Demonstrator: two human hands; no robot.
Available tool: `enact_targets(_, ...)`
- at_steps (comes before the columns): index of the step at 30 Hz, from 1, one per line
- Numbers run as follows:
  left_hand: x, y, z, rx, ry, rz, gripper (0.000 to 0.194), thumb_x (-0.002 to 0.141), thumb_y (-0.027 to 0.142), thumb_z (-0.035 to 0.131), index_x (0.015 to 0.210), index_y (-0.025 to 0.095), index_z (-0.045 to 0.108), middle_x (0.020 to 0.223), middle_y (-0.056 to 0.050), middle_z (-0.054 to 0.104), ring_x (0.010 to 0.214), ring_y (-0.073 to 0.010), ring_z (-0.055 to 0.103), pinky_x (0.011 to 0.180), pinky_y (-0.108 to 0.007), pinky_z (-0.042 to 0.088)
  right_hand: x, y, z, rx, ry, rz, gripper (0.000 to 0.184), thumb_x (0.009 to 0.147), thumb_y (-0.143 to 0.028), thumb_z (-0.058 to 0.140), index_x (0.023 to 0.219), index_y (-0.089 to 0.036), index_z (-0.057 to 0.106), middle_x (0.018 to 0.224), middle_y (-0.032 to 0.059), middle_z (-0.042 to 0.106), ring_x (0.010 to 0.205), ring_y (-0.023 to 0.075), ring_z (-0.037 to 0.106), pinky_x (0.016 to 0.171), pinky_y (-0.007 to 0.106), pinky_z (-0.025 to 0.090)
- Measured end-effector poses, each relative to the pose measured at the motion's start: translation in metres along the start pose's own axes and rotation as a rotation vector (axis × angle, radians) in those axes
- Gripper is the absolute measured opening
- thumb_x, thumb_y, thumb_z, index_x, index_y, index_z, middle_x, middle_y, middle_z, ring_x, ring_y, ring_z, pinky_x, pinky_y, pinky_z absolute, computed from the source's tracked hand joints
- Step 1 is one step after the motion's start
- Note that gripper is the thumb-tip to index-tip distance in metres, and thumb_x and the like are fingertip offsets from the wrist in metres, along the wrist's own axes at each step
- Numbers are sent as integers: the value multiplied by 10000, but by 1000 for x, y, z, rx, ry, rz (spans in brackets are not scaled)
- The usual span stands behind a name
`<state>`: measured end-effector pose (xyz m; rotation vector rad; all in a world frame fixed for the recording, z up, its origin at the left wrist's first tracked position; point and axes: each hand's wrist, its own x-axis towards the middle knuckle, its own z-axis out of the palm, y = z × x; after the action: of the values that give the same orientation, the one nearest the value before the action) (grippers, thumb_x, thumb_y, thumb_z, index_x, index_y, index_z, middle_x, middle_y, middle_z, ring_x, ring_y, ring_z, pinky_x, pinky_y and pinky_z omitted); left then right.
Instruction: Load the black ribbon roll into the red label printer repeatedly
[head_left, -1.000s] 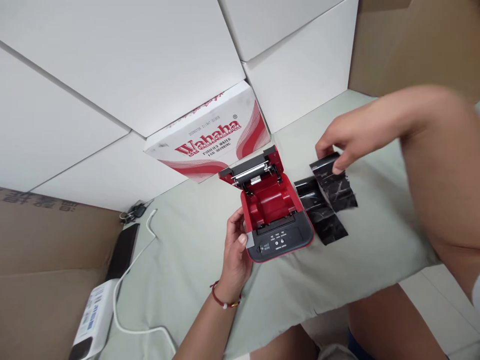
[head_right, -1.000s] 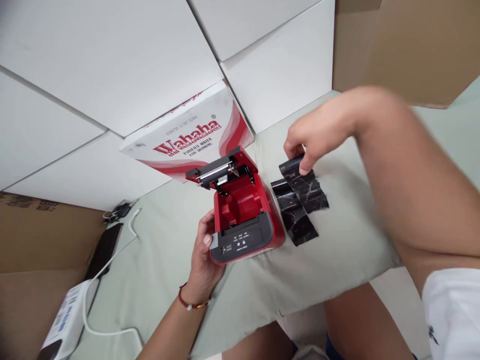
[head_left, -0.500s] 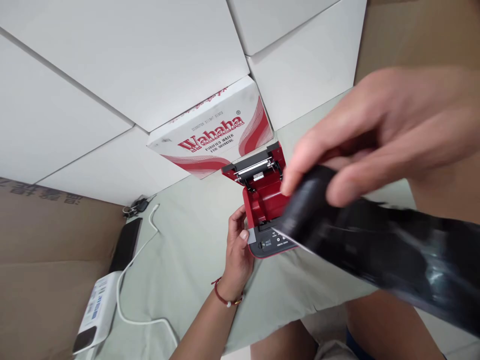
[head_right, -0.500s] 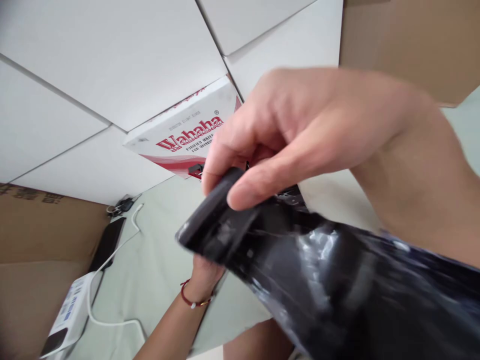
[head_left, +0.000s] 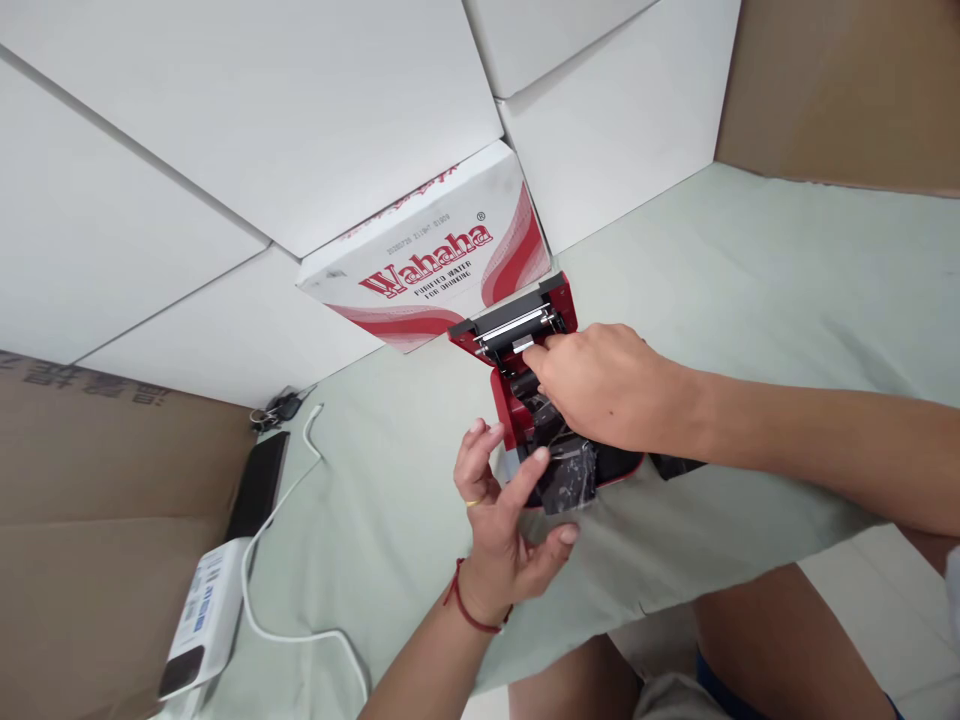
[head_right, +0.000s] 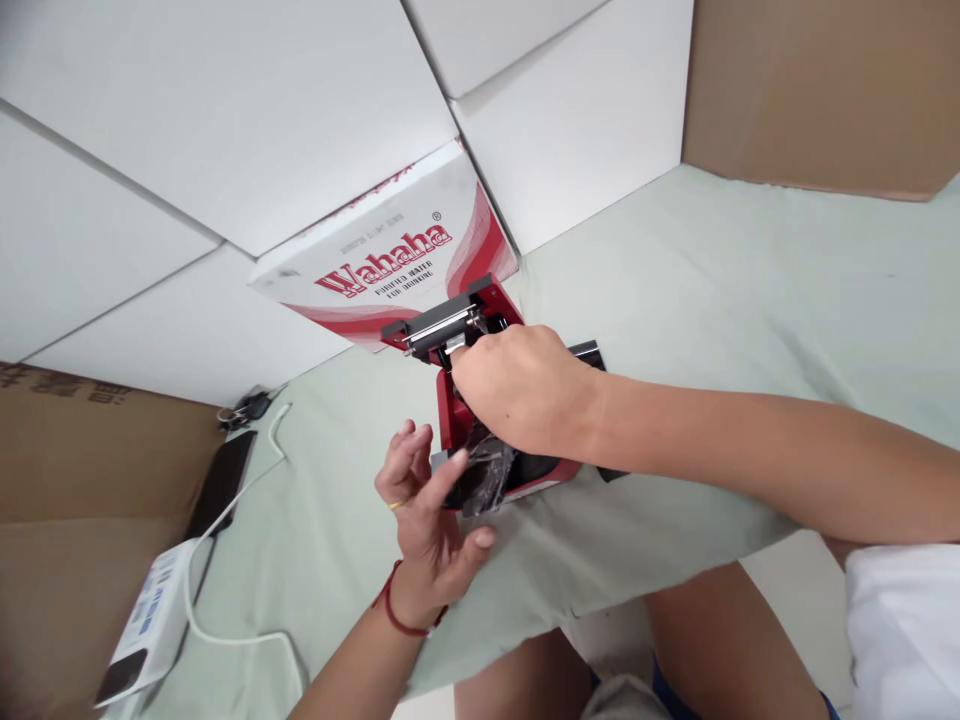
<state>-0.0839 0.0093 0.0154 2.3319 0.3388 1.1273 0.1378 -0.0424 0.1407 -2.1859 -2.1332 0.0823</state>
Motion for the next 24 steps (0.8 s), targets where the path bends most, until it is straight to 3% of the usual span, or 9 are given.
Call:
enact_targets(6,4,1,-2,155,-27,86,644,876,268,848,1476,456,711,1594,-98,512,1580,-442,368,1333,-733,285,10,0,7,45,-49,40,298,1001,-102,494,1205,-130,708,1086,178,812,886,304,800,657,344,486)
enact_targets(11,4,1,-3,176,-15,103,603,876,272,846,1448,432,740,1564,-116,539,1545,-435,412,1328,-724,305,4,5,-12,71,-167,-66,239,1054,-170,534,1065,-152,772,1112,154,819,920,288,784,699,343,496)
enact_targets(14,4,4,-2,214,-24,122,566,916,270,809,1460,401,726,1586,-122,525,1562,-414,415,1325,-696,336,-5,16,-27,139,64,-118,334,1126,-261,454,1150,-164,772,1109,132,819,970,283,764,810,378,550)
enact_targets(16,5,6,-3,246,-28,145,508,962,225,749,1452,359,723,1594,-130,514,1587,-388,404,1327,-675,351,-5,26,-30,156,304,-106,371,1140,-271,425,1331,-171,727,1274,128,794,1145,309,729,964,447,571)
enact_targets(18,7,8,-3,265,-29,169,454,989,172,695,1422,305,731,1599,-145,498,1616,-368,377,1337,-653,349,-1,37,-27,147,448,-127,414,1131,-266,446,1481,-160,642,1430,136,733,1319,336,654,1087,517,544)
enact_targets(21,9,10,-4,269,-31,188,411,991,144,681,1374,275,751,1615,-148,473,1645,-353,338,1359,-617,335,8,48,-18,114,429,-201,431,1115,-284,497,1498,-122,611,1436,157,715,1374,336,615,1121,530,532)
enact_targets(24,9,10,-4,283,-15,203,415,992,160,683,1372,306,763,1641,-131,453,1649,-348,338,1372,-625,317,6,49,-21,51,304,-187,353,1116,-292,503,1363,-108,676,1251,155,761,1218,317,679,1022,479,555)
